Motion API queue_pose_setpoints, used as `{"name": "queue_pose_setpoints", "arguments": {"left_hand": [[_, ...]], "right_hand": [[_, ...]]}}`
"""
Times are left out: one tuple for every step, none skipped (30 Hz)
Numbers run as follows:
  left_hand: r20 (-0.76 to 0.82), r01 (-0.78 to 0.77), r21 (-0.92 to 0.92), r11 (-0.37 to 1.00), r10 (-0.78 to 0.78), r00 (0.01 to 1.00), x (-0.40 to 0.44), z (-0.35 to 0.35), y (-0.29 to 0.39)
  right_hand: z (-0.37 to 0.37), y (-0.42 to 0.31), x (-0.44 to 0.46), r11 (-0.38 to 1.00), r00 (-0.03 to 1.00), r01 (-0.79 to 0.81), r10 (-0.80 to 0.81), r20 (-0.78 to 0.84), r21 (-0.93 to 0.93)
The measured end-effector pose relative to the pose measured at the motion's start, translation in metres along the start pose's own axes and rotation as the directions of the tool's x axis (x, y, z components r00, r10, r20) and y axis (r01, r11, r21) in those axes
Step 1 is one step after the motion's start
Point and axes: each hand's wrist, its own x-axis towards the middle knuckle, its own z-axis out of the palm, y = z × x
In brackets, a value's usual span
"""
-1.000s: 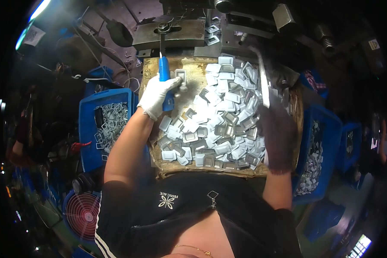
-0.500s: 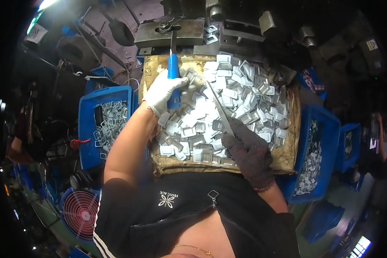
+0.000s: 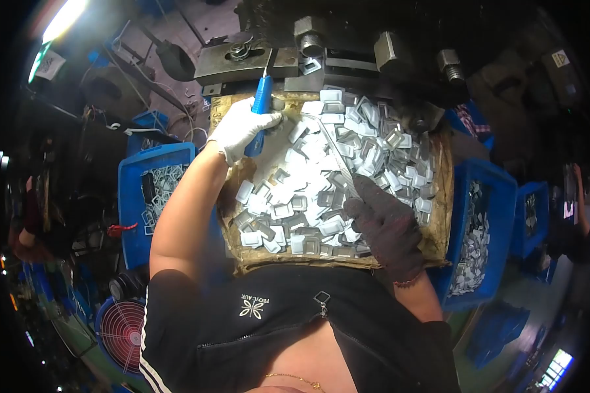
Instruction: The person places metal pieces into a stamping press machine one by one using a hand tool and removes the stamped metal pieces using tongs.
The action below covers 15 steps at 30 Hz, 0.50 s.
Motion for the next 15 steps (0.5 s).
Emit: {"name": "queue_pose_setpoints", "arguments": {"left_hand": [[-0.031,-0.027,0.107,0.994,0.031,0.999,0.008,0.000,-0.004],[-0.060,-0.052,0.213,0.976,0.066,0.996,0.018,-0.001,-0.013],[-0.088,-0.072,0.317,0.946,0.105,0.991,0.022,0.000,-0.012],[-0.113,-0.073,0.380,0.922,0.124,0.986,0.021,0.001,-0.013],[-0.105,-0.092,0.474,0.876,0.160,0.982,0.018,0.003,-0.012],[-0.092,-0.109,0.563,0.819,0.193,0.977,0.012,0.006,-0.009],[-0.076,-0.121,0.646,0.753,0.222,0.972,0.005,0.010,-0.008],[-0.043,-0.180,0.775,0.606,0.334,0.942,-0.002,0.018,-0.009],[-0.030,-0.121,0.747,0.654,0.215,0.976,-0.003,0.027,-0.007],[0.003,-0.107,0.815,0.569,0.181,0.983,-0.001,0.035,-0.004],[0.030,-0.097,0.874,0.476,0.146,0.989,0.003,0.039,0.001],[0.038,-0.076,0.886,0.458,0.092,0.995,0.004,0.042,0.013],[0.046,-0.057,0.897,0.439,0.035,0.998,0.003,0.044,0.029],[0.052,-0.038,0.908,0.418,-0.022,0.998,0.004,0.045,0.037],[0.094,-0.081,0.902,0.423,-0.009,0.996,0.005,0.046,0.038]], "right_hand": [[-0.002,-0.003,0.000,0.998,0.999,-0.030,0.031,-0.011,0.051],[-0.004,-0.006,-0.001,0.993,0.998,-0.058,0.060,-0.019,0.103],[-0.005,-0.008,0.000,0.985,0.996,-0.084,0.088,-0.024,0.154],[-0.008,-0.007,0.001,0.978,0.992,-0.115,0.122,-0.027,0.175],[-0.012,-0.004,0.002,0.969,0.987,-0.147,0.156,-0.029,0.196],[-0.014,-0.002,0.003,0.959,0.981,-0.180,0.190,-0.028,0.218],[-0.014,-0.005,0.003,0.955,0.977,-0.194,0.208,-0.040,0.224],[-0.016,-0.012,0.002,0.950,0.972,-0.211,0.228,-0.051,0.232],[-0.016,-0.015,0.002,0.944,0.967,-0.226,0.247,-0.062,0.240],[-0.016,-0.012,0.002,0.943,0.970,-0.201,0.230,-0.083,0.265],[-0.017,-0.007,0.004,0.942,0.972,-0.172,0.209,-0.105,0.288],[-0.018,-0.005,0.004,0.940,0.974,-0.141,0.189,-0.128,0.310],[-0.017,-0.006,0.004,0.945,0.971,-0.141,0.191,-0.147,0.296],[-0.016,-0.006,0.003,0.949,0.967,-0.142,0.194,-0.166,0.283],[-0.014,-0.007,0.001,0.952,0.963,-0.143,0.197,-0.184,0.269]]}}
